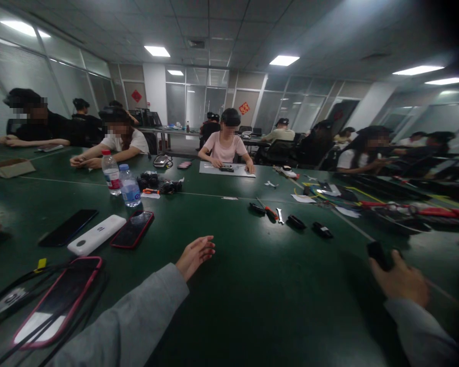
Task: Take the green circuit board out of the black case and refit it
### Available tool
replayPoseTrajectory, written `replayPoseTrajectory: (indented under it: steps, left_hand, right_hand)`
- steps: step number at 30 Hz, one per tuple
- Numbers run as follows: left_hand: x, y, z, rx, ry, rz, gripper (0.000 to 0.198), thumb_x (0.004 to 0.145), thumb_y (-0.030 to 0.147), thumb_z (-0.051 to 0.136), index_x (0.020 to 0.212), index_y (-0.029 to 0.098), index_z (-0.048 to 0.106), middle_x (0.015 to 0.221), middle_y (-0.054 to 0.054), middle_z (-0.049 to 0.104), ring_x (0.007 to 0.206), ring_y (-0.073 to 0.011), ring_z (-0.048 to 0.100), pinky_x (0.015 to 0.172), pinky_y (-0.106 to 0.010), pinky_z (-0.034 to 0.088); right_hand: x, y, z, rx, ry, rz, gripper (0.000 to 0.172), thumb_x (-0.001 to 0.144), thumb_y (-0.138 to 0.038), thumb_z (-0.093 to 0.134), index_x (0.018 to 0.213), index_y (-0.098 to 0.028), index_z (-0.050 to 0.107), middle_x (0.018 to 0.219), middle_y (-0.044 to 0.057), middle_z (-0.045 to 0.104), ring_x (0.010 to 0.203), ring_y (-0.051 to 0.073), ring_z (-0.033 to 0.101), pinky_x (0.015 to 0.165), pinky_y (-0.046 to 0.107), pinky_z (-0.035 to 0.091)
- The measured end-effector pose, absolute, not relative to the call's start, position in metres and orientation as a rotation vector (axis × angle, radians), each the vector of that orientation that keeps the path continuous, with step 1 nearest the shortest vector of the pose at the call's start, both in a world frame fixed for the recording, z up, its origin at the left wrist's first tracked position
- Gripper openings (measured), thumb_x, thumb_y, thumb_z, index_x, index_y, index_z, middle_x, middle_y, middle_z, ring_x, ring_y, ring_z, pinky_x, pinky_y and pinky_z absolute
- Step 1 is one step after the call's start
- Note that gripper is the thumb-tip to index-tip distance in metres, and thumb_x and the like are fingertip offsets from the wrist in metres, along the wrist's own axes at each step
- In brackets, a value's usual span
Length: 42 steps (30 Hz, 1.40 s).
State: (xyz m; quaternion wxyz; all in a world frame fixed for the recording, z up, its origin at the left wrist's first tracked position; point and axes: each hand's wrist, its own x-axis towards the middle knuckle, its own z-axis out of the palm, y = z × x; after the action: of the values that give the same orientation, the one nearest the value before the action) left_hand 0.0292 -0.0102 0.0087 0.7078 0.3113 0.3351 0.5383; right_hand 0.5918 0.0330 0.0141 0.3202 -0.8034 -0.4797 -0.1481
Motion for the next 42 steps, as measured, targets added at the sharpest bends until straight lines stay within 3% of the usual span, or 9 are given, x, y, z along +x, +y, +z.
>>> replayPoseTrajectory:
  steps: [2,8,13,23,30,34,39,42]
  left_hand:
    - [0.029,-0.011,0.01,0.685,0.743,1.193,0.035,0.075,0.03,0.063,0.106,0.015,0.059,0.098,-0.011,0.063,0.084,-0.0167,0.062,0.08,-0.031,0.046]
    - [0.029,-0.013,0.012,0.705,0.749,1.205,0.043,0.074,0.026,0.064,0.115,0.018,0.053,0.117,-0.013,0.057,0.098,-0.0199,0.06,0.092,-0.036,0.042]
    - [0.032,-0.014,0.011,0.722,0.787,1.238,0.061,0.072,0.028,0.067,0.126,0.03,0.04,0.127,-0.011,0.048,0.099,-0.02,0.059,0.09,-0.039,0.043]
    - [0.037,-0.018,0.014,0.877,0.841,1.229,0.051,0.066,0.027,0.071,0.114,0.024,0.053,0.11,-0.01,0.057,0.092,-0.0193,0.059,0.071,-0.029,0.051]
    - [0.035,-0.019,0.016,0.789,0.813,1.266,0.049,0.065,0.028,0.071,0.111,0.023,0.056,0.105,-0.009,0.059,0.085,-0.0185,0.061,0.07,-0.03,0.049]
    - [0.033,-0.017,0.016,0.733,0.793,1.272,0.048,0.067,0.029,0.069,0.113,0.024,0.055,0.104,-0.008,0.06,0.079,-0.0161,0.062,0.068,-0.029,0.048]
    - [0.031,-0.014,0.014,0.685,0.724,1.286,0.046,0.067,0.024,0.068,0.111,0.024,0.055,0.107,-0.007,0.059,0.085,-0.0167,0.061,0.072,-0.029,0.047]
    - [0.031,-0.014,0.014,0.67,0.69,1.266,0.049,0.068,0.023,0.067,0.115,0.023,0.053,0.106,-0.008,0.06,0.086,-0.0165,0.061,0.075,-0.028,0.046]
  right_hand:
    - [0.536,0.035,0.016,-2.187,-1.296,-0.299,0.079,0.073,-0.06,0.046,0.136,-0.012,0.036,0.101,0.031,0.049,0.091,0.037,0.055,0.062,0.045,0.035]
    - [0.312,0.01,0.027,-1.647,-1.749,-0.093,0.062,0.083,-0.045,0.042,0.139,-0.025,0.026,0.113,0.012,0.049,0.092,0.025,0.054,0.077,0.037,0.044]
    - [0.219,-0.026,0.024,-1.341,-2.007,0.109,0.056,0.084,-0.033,0.043,0.138,-0.032,0.027,0.113,0.008,0.047,0.099,0.025,0.05,0.082,0.04,0.046]
    - [0.199,-0.046,0.014,-1.176,-2.089,0.338,0.062,0.083,-0.03,0.047,0.139,-0.028,0.021,0.126,0.008,0.043,0.115,0.027,0.042,0.095,0.048,0.039]
    - [0.203,-0.046,0.015,-1.119,-1.973,0.528,0.071,0.073,-0.04,0.062,0.135,-0.029,0.028,0.128,0.007,0.041,0.119,0.027,0.04,0.101,0.048,0.033]
    - [0.204,-0.044,0.019,-1.078,-1.73,0.914,0.07,0.075,-0.044,0.06,0.133,-0.024,0.027,0.126,0.009,0.042,0.118,0.024,0.043,0.102,0.044,0.033]
    - [0.203,-0.042,0.021,-0.949,-1.279,1.624,0.057,0.08,-0.047,0.052,0.127,-0.023,0.031,0.111,0.009,0.052,0.085,0.019,0.062,0.079,0.042,0.05]
    - [0.205,-0.043,0.026,-0.798,-1.123,1.868,0.056,0.078,-0.046,0.056,0.124,-0.022,0.036,0.114,0.009,0.052,0.087,0.019,0.062,0.082,0.041,0.049]
